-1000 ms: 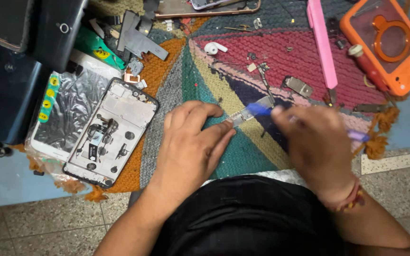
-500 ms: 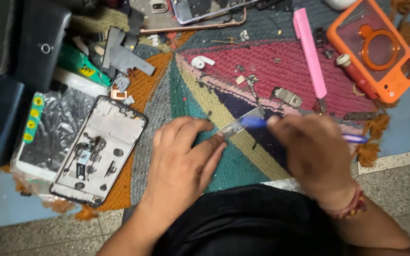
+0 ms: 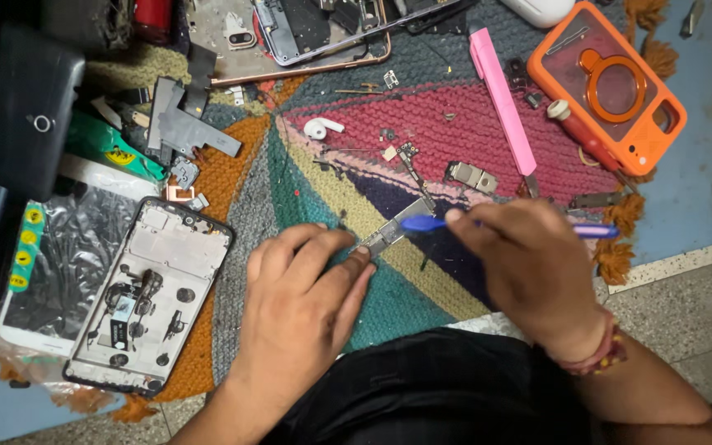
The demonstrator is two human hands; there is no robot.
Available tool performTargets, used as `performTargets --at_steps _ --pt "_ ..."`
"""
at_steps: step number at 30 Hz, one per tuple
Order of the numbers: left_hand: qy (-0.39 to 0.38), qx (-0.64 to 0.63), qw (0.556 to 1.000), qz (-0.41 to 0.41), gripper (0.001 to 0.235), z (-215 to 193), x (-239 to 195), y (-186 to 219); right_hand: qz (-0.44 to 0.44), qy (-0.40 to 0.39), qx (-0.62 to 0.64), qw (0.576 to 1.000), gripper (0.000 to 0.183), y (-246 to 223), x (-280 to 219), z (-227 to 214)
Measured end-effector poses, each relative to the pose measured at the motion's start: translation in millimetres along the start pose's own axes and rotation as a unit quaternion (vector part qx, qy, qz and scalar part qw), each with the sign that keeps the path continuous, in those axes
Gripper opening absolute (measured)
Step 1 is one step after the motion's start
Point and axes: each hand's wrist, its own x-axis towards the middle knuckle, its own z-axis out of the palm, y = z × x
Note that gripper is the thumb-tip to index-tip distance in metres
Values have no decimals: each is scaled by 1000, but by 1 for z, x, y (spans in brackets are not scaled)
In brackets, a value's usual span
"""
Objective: The person uses a red-handled screwdriver and a pink plastic pry tool to work on a small electronic component, likely a phone charging port assembly. They carefully pry and adjust parts of the component while seated on a colorful rug surrounded by disassembled phone parts and tools.
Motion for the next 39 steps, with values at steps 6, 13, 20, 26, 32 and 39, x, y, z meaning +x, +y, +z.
performTargets --at_steps 6,13,20,26,32,39 --pt "4 17 1000 15 17 1 1 0 -84 -13 39 996 43 1 -5 -3" --pt "-3 12 999 37 19 1 1 -2 -2 46 -30 998 40 25 3 -25" --pt "-5 7 999 42 21 -1 3 -1 21 99 -81 992 31 47 18 -37" --pt "-12 5 999 46 21 -2 4 -1 40 128 -119 984 19 54 15 -25" --pt "-17 -6 999 49 24 -4 4 -1 49 138 -113 983 25 52 12 -26" --pt "-28 -19 998 53 24 -5 3 -3 72 102 -51 991 21 34 15 -29"
